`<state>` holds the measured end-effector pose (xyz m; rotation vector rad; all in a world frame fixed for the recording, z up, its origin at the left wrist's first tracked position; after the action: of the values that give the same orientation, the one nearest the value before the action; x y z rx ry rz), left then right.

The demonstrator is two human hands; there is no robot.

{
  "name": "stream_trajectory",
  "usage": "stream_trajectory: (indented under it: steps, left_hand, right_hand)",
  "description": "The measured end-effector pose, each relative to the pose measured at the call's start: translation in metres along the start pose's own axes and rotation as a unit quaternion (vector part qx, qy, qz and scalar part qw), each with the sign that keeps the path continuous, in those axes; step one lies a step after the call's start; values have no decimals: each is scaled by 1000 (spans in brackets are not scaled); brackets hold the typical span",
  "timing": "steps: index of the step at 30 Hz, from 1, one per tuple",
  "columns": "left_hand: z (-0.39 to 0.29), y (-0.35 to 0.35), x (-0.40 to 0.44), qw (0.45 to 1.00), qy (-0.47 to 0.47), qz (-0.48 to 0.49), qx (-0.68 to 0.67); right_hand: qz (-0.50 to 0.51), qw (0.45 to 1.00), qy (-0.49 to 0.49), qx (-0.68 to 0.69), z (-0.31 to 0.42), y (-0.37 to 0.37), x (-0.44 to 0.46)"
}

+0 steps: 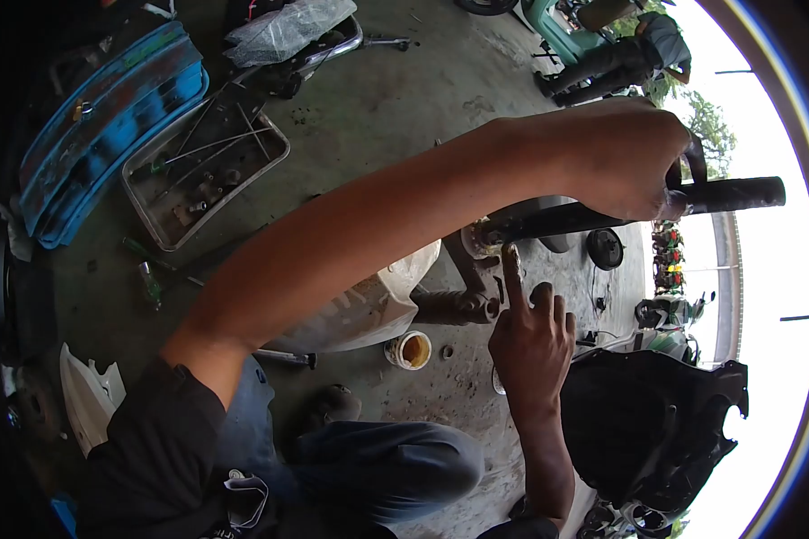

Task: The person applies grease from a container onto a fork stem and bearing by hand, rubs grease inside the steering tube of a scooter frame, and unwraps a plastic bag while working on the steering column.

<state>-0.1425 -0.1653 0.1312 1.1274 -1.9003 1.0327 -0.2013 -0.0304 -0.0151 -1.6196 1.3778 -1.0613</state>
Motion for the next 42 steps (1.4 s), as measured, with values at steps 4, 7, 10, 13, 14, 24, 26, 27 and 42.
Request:
stream_trajectory:
  steps: [4, 7, 10, 13, 14, 24, 26, 27, 42]
  left_hand:
    - [6, 4, 3, 999, -17, -4, 39]
    - [1, 4, 3, 999, 7, -15, 39]
    - [-4, 2, 2, 995, 30, -34, 89]
    - [-2, 0, 3, 996, 15, -18, 89]
    - [-1, 0, 3, 998, 10, -16, 63]
    - [1, 1, 2, 998, -4, -17, 67]
    - [-1, -1, 1, 999, -11, -13, 46]
    - [1, 2, 2, 997, -33, 14, 64]
    - [6, 9, 3, 999, -40, 1, -1]
  right_hand:
    - [-67, 996, -15, 63, -9, -20, 24]
    - [-79, 996, -1, 37, -22, -12, 34]
    - [8, 997, -13, 70, -14, 11, 33]
    - [36, 994, -34, 98, -12, 12, 27]
    - [44, 993, -33, 102, -12, 12, 26]
    - [-38, 874, 113, 471, -57, 22, 5]
    - [-29, 831, 140, 538, -59, 36, 13]
    - [-27, 814, 139, 563, -60, 44, 19]
    - [-116, 904, 97, 399, -4, 10, 11]
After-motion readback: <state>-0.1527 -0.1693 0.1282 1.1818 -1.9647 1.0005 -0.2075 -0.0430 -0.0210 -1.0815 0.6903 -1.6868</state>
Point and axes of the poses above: each hand's wrist, its own x-axis towards the middle knuckle, its own y-axis out of the palm, z = x × y, the point moved 10 cm from there along x, towards the middle knuckle, and after that the axes turned 13 degrees about x, right-handed, at the moved point
